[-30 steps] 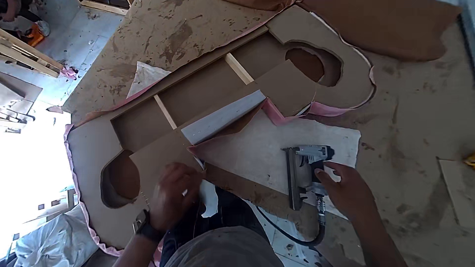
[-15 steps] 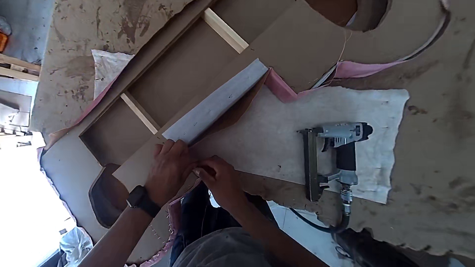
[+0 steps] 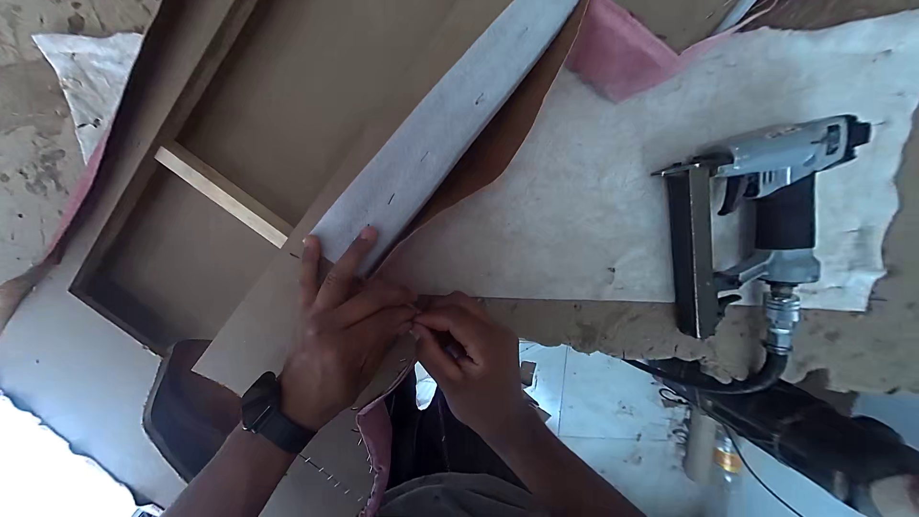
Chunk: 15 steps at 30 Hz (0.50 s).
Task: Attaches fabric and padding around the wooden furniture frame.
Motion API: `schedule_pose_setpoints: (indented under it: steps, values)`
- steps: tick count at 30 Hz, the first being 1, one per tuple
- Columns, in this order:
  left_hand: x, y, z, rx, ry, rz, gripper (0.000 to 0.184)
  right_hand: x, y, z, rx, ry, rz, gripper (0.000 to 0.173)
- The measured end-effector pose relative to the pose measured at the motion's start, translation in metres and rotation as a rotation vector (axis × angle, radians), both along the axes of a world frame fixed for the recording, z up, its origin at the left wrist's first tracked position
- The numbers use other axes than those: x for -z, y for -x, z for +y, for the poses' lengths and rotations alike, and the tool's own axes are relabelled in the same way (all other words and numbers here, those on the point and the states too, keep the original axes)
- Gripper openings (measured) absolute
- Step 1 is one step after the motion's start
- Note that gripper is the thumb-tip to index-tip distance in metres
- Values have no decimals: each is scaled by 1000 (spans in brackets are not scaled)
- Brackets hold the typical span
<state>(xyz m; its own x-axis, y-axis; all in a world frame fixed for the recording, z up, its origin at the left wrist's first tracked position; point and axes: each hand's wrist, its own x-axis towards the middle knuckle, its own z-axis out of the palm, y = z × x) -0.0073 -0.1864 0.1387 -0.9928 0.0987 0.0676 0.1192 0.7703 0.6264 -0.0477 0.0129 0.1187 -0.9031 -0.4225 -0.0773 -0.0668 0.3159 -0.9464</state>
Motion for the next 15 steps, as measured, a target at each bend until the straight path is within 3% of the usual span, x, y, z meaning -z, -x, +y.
schedule_pose_setpoints:
  steps: [11, 15]
  values:
    - [6, -11, -3, 44, -34, 164, 11, 0, 4, 5, -156, -37, 263, 4]
    - [3, -22, -7, 67, 39, 93, 18, -1, -5, 18, -222, -110, 251, 19]
